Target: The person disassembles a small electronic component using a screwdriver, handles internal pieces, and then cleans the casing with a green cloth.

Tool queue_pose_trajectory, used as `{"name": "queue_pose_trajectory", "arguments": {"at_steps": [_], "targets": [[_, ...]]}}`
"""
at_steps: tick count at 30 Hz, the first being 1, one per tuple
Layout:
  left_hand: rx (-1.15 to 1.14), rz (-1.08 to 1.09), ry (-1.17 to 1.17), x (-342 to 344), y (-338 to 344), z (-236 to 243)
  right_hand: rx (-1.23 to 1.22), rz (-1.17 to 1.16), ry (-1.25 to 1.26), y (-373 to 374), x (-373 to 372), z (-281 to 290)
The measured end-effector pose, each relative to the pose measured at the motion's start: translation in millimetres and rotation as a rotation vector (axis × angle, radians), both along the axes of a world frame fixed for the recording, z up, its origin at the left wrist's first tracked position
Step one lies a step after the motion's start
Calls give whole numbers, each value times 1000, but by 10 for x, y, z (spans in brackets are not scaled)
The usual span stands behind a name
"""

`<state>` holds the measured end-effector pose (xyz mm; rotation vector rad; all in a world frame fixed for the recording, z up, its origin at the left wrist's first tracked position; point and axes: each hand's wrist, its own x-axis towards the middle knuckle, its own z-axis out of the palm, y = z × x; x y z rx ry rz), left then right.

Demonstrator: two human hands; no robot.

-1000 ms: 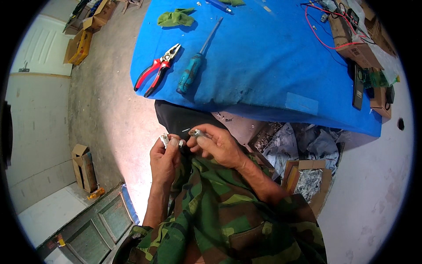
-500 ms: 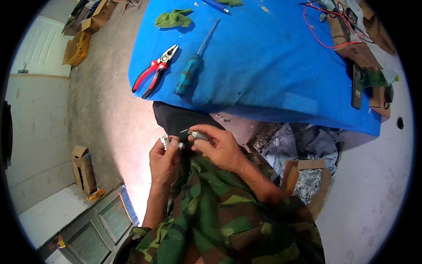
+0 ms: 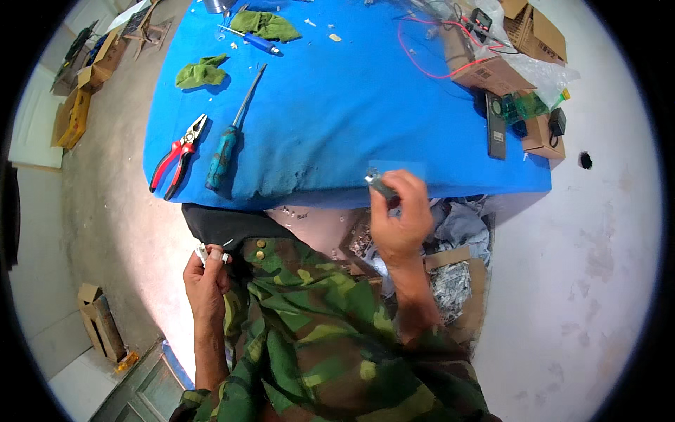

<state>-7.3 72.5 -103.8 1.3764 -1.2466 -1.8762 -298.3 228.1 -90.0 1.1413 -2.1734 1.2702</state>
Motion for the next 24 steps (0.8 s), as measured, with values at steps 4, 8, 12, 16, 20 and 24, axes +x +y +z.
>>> {"name": "queue_pose_trajectory", "arguments": {"at_steps": [4,8,12,16,20,24], "targets": [[-8,-9,-41,29,38,13,238,-27,-205,55,-24,-84],[-7,16,-2,31,12,-9,91,-58,-333,101,79,55],[19,1,-21,3,22,-22,175,-148,-512,240,46,-18],[1,-27,-26,6,15,-52,298,-144,-438,279,-5,69],[4,-16,-26,-42,46,-89,153,-194,-394,273,-43,35],[18,-37,-24,17,40,-39,205,-200,-324,308,2,-81]]}}
